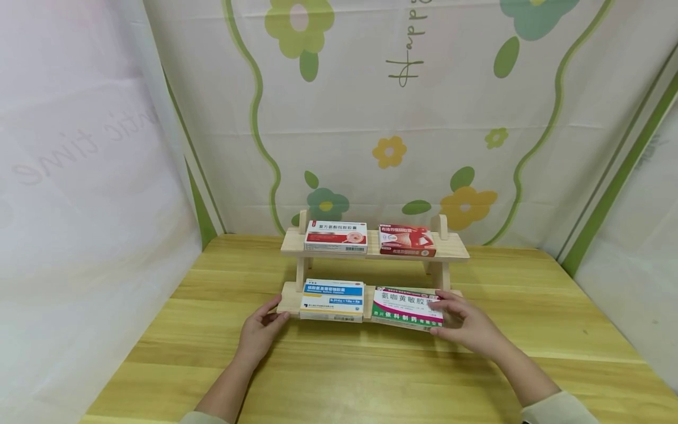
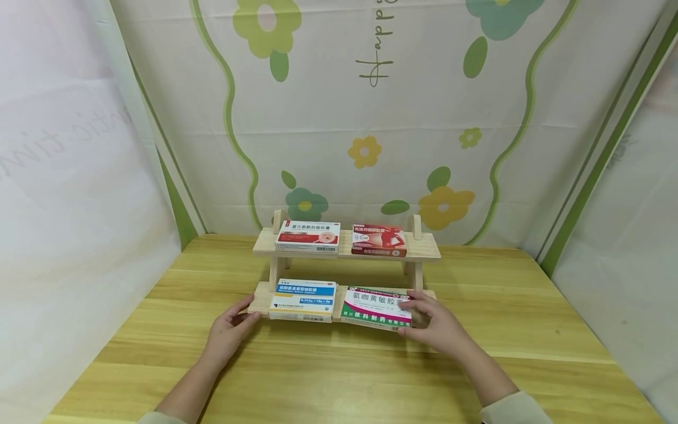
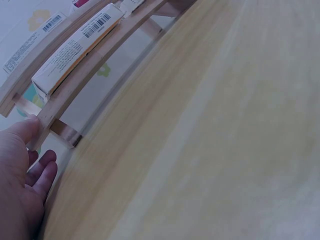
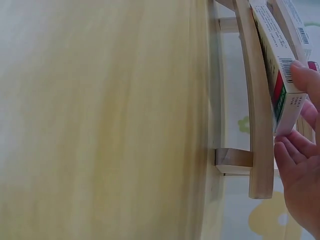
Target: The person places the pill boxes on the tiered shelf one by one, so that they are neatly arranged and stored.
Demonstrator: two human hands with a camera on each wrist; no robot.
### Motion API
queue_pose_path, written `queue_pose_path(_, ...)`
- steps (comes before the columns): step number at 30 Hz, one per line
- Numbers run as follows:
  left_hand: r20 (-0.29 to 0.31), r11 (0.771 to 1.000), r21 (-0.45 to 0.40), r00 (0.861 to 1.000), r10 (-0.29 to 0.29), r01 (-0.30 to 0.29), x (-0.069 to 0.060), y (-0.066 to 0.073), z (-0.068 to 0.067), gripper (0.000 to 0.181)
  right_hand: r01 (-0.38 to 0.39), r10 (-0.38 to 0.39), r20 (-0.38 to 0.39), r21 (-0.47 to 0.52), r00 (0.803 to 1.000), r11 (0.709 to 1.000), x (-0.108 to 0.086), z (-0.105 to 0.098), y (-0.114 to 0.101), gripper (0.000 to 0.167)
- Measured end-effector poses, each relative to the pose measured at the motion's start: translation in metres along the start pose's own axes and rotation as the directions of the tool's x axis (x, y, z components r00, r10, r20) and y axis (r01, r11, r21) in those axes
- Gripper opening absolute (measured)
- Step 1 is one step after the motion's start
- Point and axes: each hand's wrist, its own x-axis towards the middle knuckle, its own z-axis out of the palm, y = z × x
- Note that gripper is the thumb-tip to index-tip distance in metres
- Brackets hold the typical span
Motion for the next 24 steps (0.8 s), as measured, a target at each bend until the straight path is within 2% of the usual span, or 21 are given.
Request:
queue_pose_path(7, 0.002, 1.000, 0.000, 1.000, 0.001, -0.001, -0.0006, 0.0019, -0.0005, 0.055, -0.005, 0.005, 0.016, -0.016, 1.000, 1.000, -0.0001, 0.0004, 0.0023, 0.051)
queue_pose_path(18, -0.008, 1.000, 0.006, 1.000, 0.009, -0.009, 0.0010, 0.0000, 0.0018, 0.054, 0.058, -0.062, -0.050, -0.080, 0.997, 0.995, -0.0002, 0.0022, 0.0068, 0.044)
queue_pose_path(24, 0.009, 1.000, 0.007, 1.000, 0.003, -0.003, 0.0023, -0.0010, 0.0029, 0.054, 0.046, -0.050, -0.063, -0.065, 0.997, 0.997, -0.0021, 0.0016, 0.0071, 0.045)
